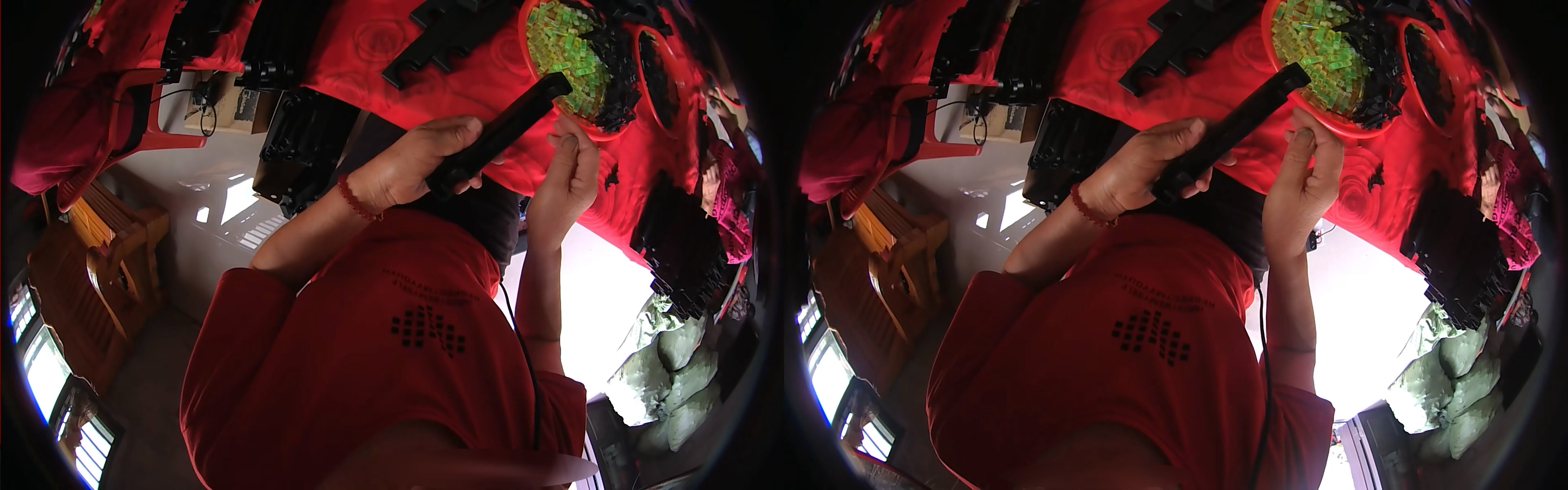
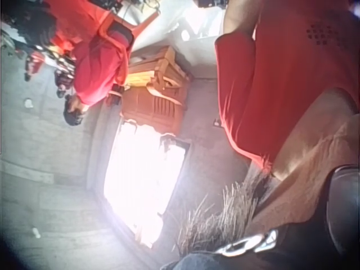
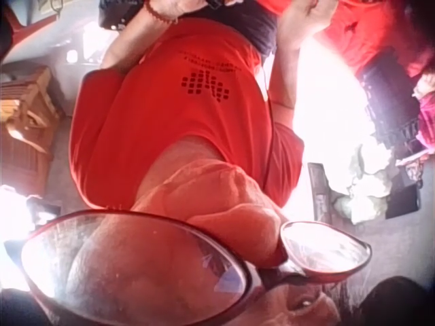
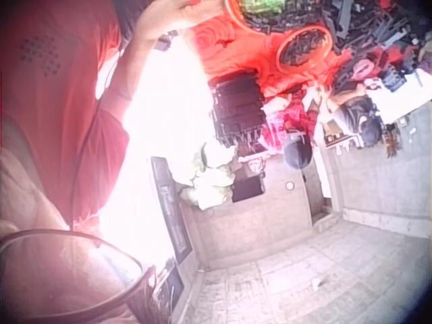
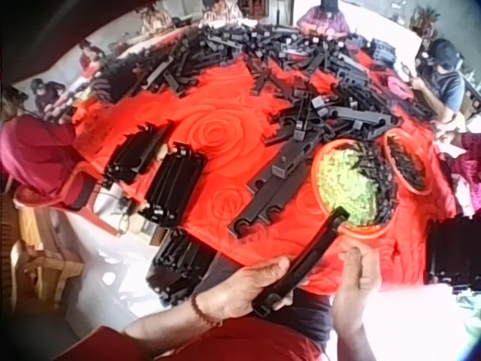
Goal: The person assembles plastic components by hand, taking small pieces from a tray and inserting them into black plastic parts.
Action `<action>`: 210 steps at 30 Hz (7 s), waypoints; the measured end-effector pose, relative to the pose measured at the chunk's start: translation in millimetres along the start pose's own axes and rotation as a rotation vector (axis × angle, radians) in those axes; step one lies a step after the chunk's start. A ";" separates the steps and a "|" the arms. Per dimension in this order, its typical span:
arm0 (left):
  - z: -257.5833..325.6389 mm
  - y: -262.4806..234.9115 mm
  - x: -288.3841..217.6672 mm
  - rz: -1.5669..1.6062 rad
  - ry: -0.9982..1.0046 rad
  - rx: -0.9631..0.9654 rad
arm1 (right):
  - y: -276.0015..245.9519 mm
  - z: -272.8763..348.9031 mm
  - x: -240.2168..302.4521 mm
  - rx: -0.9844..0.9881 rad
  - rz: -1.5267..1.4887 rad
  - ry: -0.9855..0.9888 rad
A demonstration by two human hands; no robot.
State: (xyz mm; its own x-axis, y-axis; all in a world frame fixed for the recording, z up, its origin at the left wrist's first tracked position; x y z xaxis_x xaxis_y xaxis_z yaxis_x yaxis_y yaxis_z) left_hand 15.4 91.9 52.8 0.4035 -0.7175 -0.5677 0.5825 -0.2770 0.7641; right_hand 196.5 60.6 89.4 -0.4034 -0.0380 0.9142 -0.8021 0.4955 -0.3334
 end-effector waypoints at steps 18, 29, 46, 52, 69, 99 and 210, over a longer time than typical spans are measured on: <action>-4.5 11.7 8.7 -0.237 0.197 -0.104 | 22.1 11.3 3.6 0.352 0.655 -0.262; -5.3 1.1 11.8 -0.041 0.109 -0.160 | 24.6 10.6 -0.4 0.327 0.615 -0.317; -5.8 -4.5 17.6 -0.017 0.192 -0.214 | 24.3 14.8 -0.8 0.330 0.640 -0.281; -8.9 -13.2 26.1 -0.108 0.207 -0.242 | 24.1 16.9 -0.4 0.318 0.670 -0.290; 29.1 -17.7 -54.7 -0.499 0.371 -0.474 | 2.7 6.5 -9.1 0.356 0.140 -0.079; 8.9 -80.3 -98.9 -2.216 0.651 -1.299 | 19.3 9.5 -67.1 0.221 0.359 -0.238; -48.0 -21.6 13.0 -0.052 0.140 0.093 | 39.9 -21.2 -25.9 0.130 0.482 -0.241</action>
State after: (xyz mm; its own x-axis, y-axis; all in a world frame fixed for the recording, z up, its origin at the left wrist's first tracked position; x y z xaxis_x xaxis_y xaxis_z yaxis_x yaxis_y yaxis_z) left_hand 41.9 119.3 14.2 0.4732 -0.6062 -0.6392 0.5398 -0.3738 0.7542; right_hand 184.4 99.7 57.3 -0.8156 -0.0382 0.5773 -0.5431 0.3948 -0.7411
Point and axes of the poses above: each hand's wrist, its own z-axis away from the middle knuckle, its own y-axis out of the palm, x = y × z, the point moved 2 cm from there along -z, towards the middle knuckle, and after that the axes turned 3 degrees about y, right-handed, at the moved point
